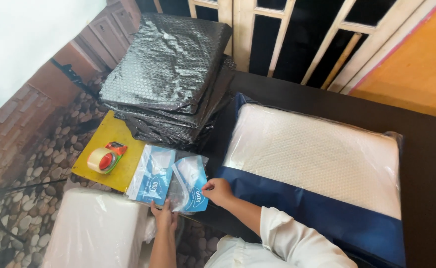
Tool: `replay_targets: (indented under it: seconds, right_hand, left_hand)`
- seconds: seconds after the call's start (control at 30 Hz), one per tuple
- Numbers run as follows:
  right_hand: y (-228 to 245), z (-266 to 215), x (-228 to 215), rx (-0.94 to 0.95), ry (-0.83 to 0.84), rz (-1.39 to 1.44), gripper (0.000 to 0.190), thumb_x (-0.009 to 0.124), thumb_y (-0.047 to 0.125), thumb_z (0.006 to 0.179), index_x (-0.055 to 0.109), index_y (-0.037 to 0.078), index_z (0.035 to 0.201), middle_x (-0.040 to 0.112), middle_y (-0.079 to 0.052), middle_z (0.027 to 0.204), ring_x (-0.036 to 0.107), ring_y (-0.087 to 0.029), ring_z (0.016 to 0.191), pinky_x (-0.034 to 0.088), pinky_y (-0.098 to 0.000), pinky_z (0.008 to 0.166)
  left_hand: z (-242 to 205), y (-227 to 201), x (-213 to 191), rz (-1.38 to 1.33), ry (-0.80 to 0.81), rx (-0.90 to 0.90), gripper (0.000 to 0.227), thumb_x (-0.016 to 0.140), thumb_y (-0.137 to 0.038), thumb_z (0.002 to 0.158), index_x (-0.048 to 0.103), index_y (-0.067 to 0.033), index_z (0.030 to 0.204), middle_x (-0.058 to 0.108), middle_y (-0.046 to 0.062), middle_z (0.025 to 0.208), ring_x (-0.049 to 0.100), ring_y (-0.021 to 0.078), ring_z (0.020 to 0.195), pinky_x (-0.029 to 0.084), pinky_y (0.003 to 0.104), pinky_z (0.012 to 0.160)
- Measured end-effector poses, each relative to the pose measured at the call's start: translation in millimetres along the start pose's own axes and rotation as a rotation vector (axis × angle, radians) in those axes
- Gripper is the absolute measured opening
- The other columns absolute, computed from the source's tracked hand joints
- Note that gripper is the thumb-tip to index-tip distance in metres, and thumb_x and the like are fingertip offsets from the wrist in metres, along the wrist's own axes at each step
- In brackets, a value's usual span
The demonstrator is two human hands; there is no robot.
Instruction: The person dusts a white pillow wrapped in bubble wrap with a feather duster, then places it into a blue tote bag. They add a product label to the bag, dust the exterior, and flip the bag over to dust the other side. The person then picks up a black bubble mailer.
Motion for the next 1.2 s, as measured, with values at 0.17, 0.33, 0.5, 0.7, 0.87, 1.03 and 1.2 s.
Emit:
replay_targets:
  seconds: [0.17, 0.33, 0.5, 0.7, 0.87, 1.03, 1.2]
  right_hand:
    - [-11.2, -46.7, -108.7, -0.135, 0.061, 0.025, 0.026, 0.090, 0.021, 0.073, 0.074, 0.021, 0.093, 0.069, 0.004, 0.084, 0.065, -0.007, 0.076, 0.051, -0.0238, 0.074]
    - [-96.7, -118.7, -238.4, 0.026, -0.141, 0.385, 0.079, 0.084, 0.004, 0.077, 0.043, 0.020, 0.143, 0.065, -0.007, 0.091, 0.066, -0.018, 0.080, 0.054, -0.0339, 0.069]
    - [-172.3, -212.9, -303.7, 0.315, -0.370, 0.729, 0.061, 0.069, -0.005, 0.086, 0.051, 0.011, 0.142, 0.069, -0.016, 0.130, 0.068, -0.035, 0.115, 0.061, -0.0509, 0.082]
    - [-260.5, -253.9, -296.5, 0.370, -0.569, 1.171, 0.038, 0.061, 0.026, 0.099, 0.055, 0.021, 0.136, 0.071, -0.011, 0.113, 0.068, -0.030, 0.094, 0.057, -0.0541, 0.082]
    - [-285.3, -270.7, -301.2, 0.374, -0.692, 1.133, 0.035, 0.059, 0.020, 0.101, 0.057, 0.011, 0.135, 0.072, -0.015, 0.116, 0.070, -0.034, 0.096, 0.058, -0.0487, 0.081]
    - [-305.9, -297.4, -317.3, 0.209, -0.796, 1.229, 0.021, 0.072, 0.018, 0.095, 0.061, 0.009, 0.110, 0.072, -0.014, 0.097, 0.074, -0.036, 0.085, 0.063, -0.0571, 0.078]
    - [-302.4, -331.7, -339.6, 0.164, -0.858, 1.208, 0.021, 0.076, 0.016, 0.092, 0.061, 0.007, 0.105, 0.072, -0.014, 0.091, 0.075, -0.035, 0.081, 0.063, -0.0557, 0.079]
  left_hand:
    - [-22.6, -4.1, 8.0, 0.015, -0.095, 0.035, 0.083, 0.063, -0.018, 0.097, 0.016, -0.0364, 0.164, 0.059, 0.010, 0.140, 0.073, 0.0211, 0.091, 0.047, 0.025, 0.051]
    - [-37.9, 9.2, 19.2, 0.452, -0.497, 0.537, 0.066, 0.080, -0.019, 0.086, 0.045, -0.0112, 0.141, 0.042, 0.022, 0.140, 0.046, 0.0498, 0.119, 0.037, 0.064, 0.094]
    - [-169.1, 18.6, 120.3, 0.555, 0.155, 1.543, 0.057, 0.071, -0.022, 0.092, 0.048, 0.0078, 0.135, 0.037, 0.024, 0.139, 0.044, 0.0425, 0.130, 0.039, 0.057, 0.115]
    - [-247.4, 129.8, 206.1, 1.336, 1.088, 2.246, 0.139, 0.097, -0.042, 0.037, 0.033, -0.0380, 0.160, 0.025, 0.013, 0.169, 0.021, 0.0371, 0.156, 0.022, 0.067, 0.117]
    - [-236.0, 145.5, 237.4, 1.369, 0.865, 2.431, 0.129, 0.067, -0.007, 0.053, 0.014, -0.0409, 0.165, 0.007, 0.007, 0.176, 0.009, 0.0390, 0.160, 0.018, 0.065, 0.118]
    - [-231.3, 176.0, 276.9, 1.738, 1.055, 1.970, 0.085, 0.069, -0.024, 0.093, 0.023, -0.0478, 0.161, 0.018, 0.007, 0.171, 0.018, 0.0385, 0.155, 0.023, 0.072, 0.117]
    - [-261.3, 174.9, 324.2, 1.689, 1.071, 1.904, 0.080, 0.067, -0.021, 0.095, 0.028, -0.0468, 0.160, 0.021, 0.007, 0.171, 0.020, 0.0378, 0.156, 0.021, 0.072, 0.119]
Point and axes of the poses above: each hand's wrist, its own z-axis towards the middle knuckle, its own x-axis out of the palm, y = z × x, the point moved 6 cm from there along z, towards the middle knuckle
